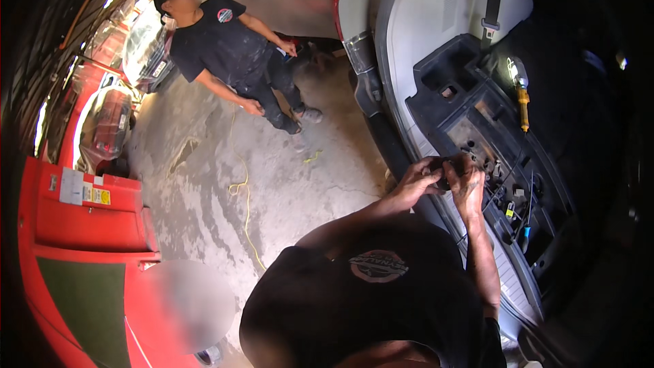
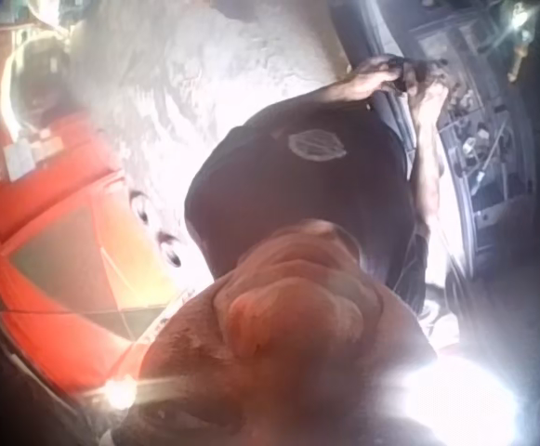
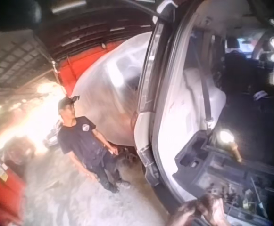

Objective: The person fits a black plastic latch cover into a slot in the rear interior panel of a vehicle and then secures it by hand and using a screwdriver.

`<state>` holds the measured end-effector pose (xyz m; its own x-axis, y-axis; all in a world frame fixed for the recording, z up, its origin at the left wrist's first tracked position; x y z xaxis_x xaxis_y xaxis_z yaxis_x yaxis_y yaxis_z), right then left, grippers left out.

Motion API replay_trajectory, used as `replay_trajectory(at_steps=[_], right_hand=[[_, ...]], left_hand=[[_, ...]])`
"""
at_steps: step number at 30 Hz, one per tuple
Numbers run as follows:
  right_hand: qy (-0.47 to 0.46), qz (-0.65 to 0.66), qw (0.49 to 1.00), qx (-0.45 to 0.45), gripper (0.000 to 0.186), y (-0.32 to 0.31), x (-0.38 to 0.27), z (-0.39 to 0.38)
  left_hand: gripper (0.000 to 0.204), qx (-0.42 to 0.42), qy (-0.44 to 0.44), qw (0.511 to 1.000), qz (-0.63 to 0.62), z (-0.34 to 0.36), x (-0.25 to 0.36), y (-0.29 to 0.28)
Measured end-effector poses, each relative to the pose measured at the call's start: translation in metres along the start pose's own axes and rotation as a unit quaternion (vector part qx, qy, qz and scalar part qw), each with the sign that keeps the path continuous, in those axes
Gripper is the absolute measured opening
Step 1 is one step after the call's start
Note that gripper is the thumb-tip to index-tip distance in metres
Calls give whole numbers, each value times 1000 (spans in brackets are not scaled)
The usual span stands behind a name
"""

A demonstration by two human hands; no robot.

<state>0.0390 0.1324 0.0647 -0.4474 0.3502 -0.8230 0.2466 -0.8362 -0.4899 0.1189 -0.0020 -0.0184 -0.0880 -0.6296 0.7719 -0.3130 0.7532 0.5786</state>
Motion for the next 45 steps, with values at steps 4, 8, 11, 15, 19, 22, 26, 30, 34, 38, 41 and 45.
replay_trajectory(at_steps=[4,8,11,15,19,22,26,30,34,38,41,45], right_hand=[[7,-26,999,-34,20,1,-15,-4],[12,-43,998,-48,20,-4,-25,-3],[-32,-26,999,-18,20,0,-21,-5],[-92,-52,994,19,21,1,-24,-7],[-31,-20,999,12,18,8,-6,-12],[49,46,998,-19,16,10,13,-21],[81,57,993,-70,16,1,28,-23],[52,14,993,-102,15,-11,29,-22],[46,-6,988,-145,16,-22,38,-24],[134,52,970,-195,16,-17,41,-33],[87,52,978,-182,15,-16,30,-39],[125,76,975,-166,16,-14,36,-43]], left_hand=[[30,24,229,934,272,6,-1,-15],[31,37,269,891,364,-3,22,2],[27,55,273,870,406,-5,30,4],[21,94,321,871,360,-2,29,-3],[19,101,310,864,384,-8,44,8],[29,89,308,855,408,-14,33,13],[37,107,373,820,420,-17,35,25],[39,21,331,794,509,-12,28,17],[32,-73,299,824,475,-12,33,16],[31,-146,279,827,466,-12,33,5],[32,-127,260,830,477,-17,25,0],[34,-131,261,824,485,-16,26,4]])
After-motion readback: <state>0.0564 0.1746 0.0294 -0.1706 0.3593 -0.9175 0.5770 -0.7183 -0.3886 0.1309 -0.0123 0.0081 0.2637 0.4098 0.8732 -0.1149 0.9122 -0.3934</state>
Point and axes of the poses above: each hand's wrist, its own z-axis towards the middle knuckle, its own y-axis out of the palm, x = y × z, the point moved 2 cm from there along z, towards the middle knuckle, and after that the axes turned 7 degrees about x, right-handed, at the moved point
